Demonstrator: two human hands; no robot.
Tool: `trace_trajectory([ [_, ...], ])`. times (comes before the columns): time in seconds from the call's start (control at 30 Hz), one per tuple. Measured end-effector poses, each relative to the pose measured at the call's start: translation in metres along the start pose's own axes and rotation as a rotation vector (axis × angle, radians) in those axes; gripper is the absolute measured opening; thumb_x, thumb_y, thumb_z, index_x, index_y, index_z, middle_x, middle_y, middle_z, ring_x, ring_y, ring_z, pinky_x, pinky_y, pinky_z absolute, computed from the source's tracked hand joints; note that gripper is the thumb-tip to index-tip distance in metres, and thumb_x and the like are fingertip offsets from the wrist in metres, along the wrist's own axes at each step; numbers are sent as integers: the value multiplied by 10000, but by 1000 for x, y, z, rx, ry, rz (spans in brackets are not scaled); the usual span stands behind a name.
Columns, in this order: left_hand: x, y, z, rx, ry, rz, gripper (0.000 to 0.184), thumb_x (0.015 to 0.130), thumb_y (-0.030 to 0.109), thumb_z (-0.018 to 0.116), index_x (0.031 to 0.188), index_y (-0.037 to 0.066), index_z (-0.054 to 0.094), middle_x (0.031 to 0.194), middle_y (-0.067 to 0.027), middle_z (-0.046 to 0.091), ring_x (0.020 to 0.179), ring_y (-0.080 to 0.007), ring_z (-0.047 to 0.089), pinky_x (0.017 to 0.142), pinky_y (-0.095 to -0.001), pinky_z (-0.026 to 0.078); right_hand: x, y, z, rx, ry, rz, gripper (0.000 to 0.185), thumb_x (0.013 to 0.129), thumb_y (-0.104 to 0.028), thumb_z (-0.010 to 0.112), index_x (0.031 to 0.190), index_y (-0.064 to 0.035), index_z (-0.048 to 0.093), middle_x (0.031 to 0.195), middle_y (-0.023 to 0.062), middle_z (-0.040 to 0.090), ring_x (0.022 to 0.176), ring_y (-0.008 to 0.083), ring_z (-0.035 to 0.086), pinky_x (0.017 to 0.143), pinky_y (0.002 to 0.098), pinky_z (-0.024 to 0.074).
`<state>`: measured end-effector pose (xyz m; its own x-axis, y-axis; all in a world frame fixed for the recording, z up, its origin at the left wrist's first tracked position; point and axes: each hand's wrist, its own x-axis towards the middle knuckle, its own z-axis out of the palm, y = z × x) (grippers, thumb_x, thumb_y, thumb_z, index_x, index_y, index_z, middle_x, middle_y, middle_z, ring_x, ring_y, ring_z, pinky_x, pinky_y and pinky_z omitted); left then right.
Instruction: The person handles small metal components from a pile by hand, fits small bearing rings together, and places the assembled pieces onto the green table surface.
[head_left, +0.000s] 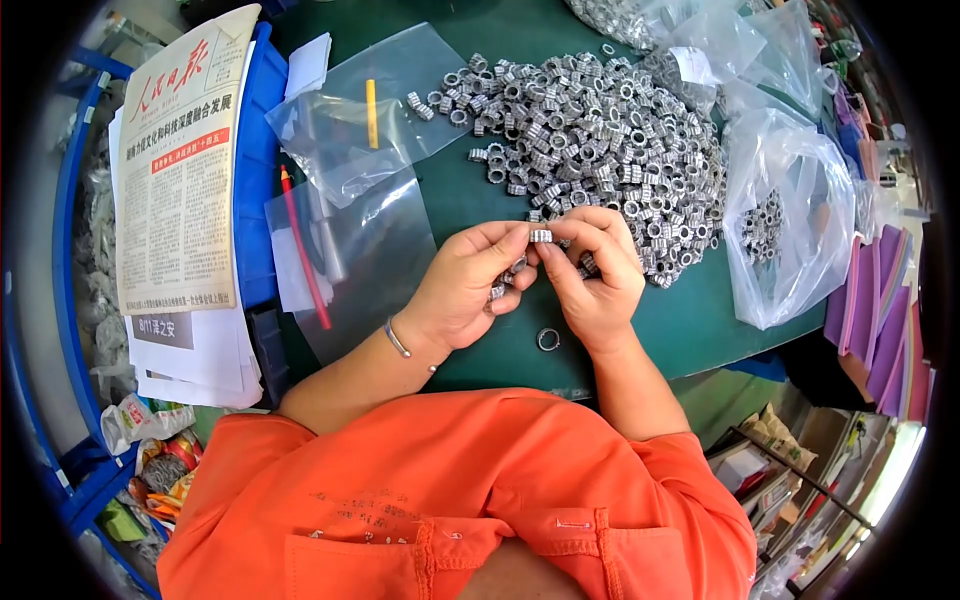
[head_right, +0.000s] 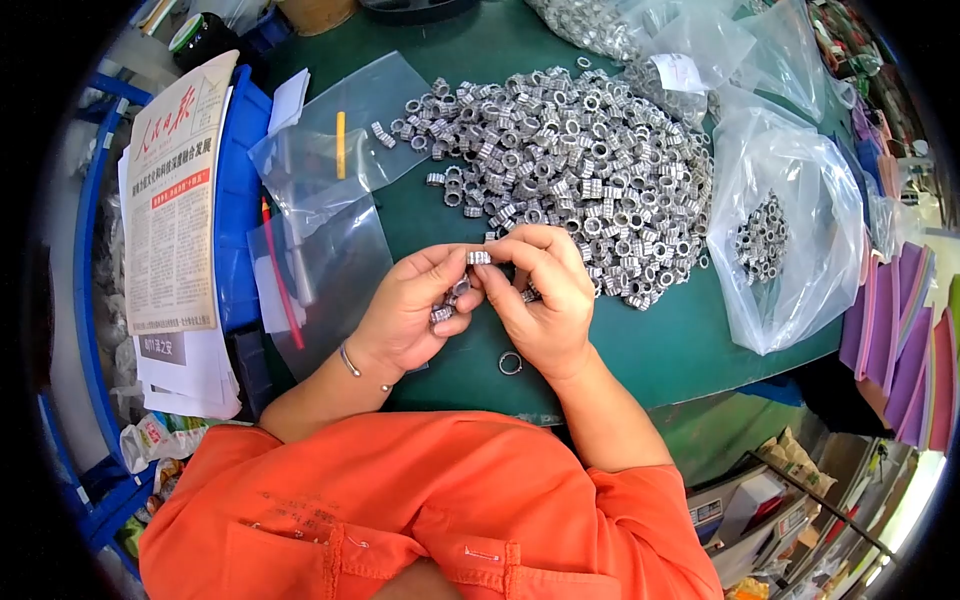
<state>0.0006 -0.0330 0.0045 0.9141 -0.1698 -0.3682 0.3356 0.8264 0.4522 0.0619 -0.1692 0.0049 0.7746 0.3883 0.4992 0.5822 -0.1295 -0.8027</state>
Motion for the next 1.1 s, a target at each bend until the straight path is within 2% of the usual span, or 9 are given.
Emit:
trace_trajectory([
  [0.13, 2, -2, -1, 79, 42, 58, 212, 912, 187, 480, 1016, 10, 534, 783, -8, 505, 632, -34, 440, 427, -132, 334, -1, 0, 0, -29, 1, -29, 231, 661, 73, 680, 870, 6, 609, 860, 84, 554, 553, 72, 487, 455, 183, 394],
  [0.27, 1, -2, -3, 58, 4, 36, 220, 908, 186, 487, 1028, 6, 533, 811, -7, 511, 641, -39, 428, 441, -135, 334, 0, -2, 2, 18, 34, 50, 234, 661, 70, 683, 874, 4, 610, 859, 84, 552, 553, 72, 484, 459, 180, 390],
  [0.43, 2, -1, -2, 40, 3, 14, 263, 916, 201, 471, 1065, -7, 529, 831, -1, 507, 667, -43, 427, 440, -135, 334, -1, 3, 0, 19, 28, 22, 232, 659, 59, 689, 870, -1, 615, 847, 76, 551, 545, 71, 475, 457, 179, 384],
  [0.6, 2, -3, -1, 38, 18, 18, 240, 915, 205, 474, 1046, 13, 531, 824, 1, 503, 668, -42, 428, 441, -135, 333, -2, 1, 1, 6, 63, 28, 192, 660, 66, 679, 831, -2, 622, 849, 72, 552, 534, 73, 470, 445, 182, 381],
  [0.77, 3, -3, -5, 122, 32, 45, 208, 914, 196, 476, 1027, 29, 530, 824, 1, 499, 668, -41, 427, 443, -134, 332, -2, 0, 2, 19, 44, 5, 215, 662, 71, 673, 856, -2, 616, 853, 76, 550, 535, 70, 474, 444, 184, 384],
  [0.83, 3, -3, -6, 21, -35, 18, 209, 914, 181, 475, 1040, 23, 528, 835, 1, 499, 669, -43, 425, 444, -137, 333, -1, 0, 2, 49, 59, 35, 232, 668, 70, 670, 880, 1, 607, 848, 78, 547, 546, 69, 484, 452, 182, 391],
  [1.1, 3, -2, -4, 15, -24, 11, 246, 917, 175, 463, 1079, 2, 530, 846, -3, 502, 661, -46, 419, 445, -141, 336, -2, 3, 0, 16, 39, -4, 204, 676, 64, 672, 862, 6, 613, 835, 76, 548, 566, 81, 497, 461, 185, 400],
])
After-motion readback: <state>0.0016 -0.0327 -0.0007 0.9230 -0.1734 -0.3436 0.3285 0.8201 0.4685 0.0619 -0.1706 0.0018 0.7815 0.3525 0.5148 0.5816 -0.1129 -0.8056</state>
